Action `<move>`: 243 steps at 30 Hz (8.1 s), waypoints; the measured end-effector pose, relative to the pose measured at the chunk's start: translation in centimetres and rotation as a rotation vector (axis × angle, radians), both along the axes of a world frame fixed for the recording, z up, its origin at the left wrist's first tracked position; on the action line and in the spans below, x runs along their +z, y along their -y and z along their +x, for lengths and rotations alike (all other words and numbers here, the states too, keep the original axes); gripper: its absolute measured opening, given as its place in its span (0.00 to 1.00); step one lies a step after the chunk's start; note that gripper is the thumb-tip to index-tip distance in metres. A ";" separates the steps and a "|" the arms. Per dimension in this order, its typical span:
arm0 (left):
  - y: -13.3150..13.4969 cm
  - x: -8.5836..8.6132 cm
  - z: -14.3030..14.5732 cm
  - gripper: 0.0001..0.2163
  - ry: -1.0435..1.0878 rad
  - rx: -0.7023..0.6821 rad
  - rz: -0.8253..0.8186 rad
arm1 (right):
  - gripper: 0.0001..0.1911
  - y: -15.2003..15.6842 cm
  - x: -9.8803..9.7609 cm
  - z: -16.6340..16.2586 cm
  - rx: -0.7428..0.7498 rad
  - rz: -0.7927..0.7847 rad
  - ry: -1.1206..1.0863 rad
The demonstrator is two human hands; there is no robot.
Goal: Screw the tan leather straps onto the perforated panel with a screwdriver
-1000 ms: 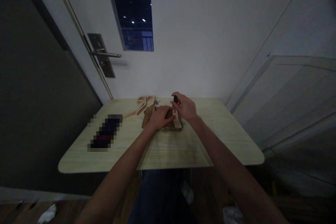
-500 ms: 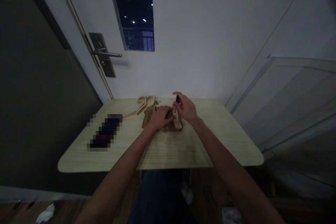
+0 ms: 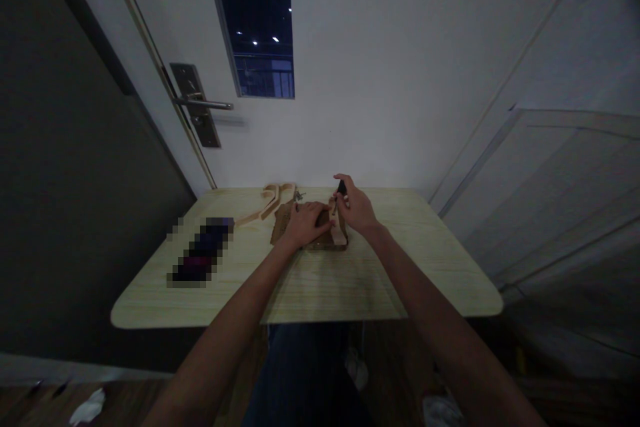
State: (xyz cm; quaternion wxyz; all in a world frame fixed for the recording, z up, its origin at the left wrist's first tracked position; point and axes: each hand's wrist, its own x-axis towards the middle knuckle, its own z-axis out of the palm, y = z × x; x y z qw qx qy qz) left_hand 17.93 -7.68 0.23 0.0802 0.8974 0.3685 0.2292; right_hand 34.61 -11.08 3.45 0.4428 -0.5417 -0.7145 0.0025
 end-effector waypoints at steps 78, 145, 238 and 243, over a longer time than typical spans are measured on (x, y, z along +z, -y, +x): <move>-0.1 -0.2 0.0 0.18 0.005 0.008 -0.004 | 0.20 0.3 0.4 -0.1 -0.045 0.061 0.026; -0.2 -0.3 0.1 0.17 0.018 -0.004 0.016 | 0.19 -0.5 0.5 0.0 -0.038 0.075 0.037; -0.1 0.0 0.1 0.18 -0.002 0.011 -0.011 | 0.16 -0.2 0.2 -0.6 -0.057 0.056 0.065; -0.2 -0.2 0.1 0.18 -0.003 0.013 0.002 | 0.14 0.3 0.9 -0.6 -0.028 -0.015 0.056</move>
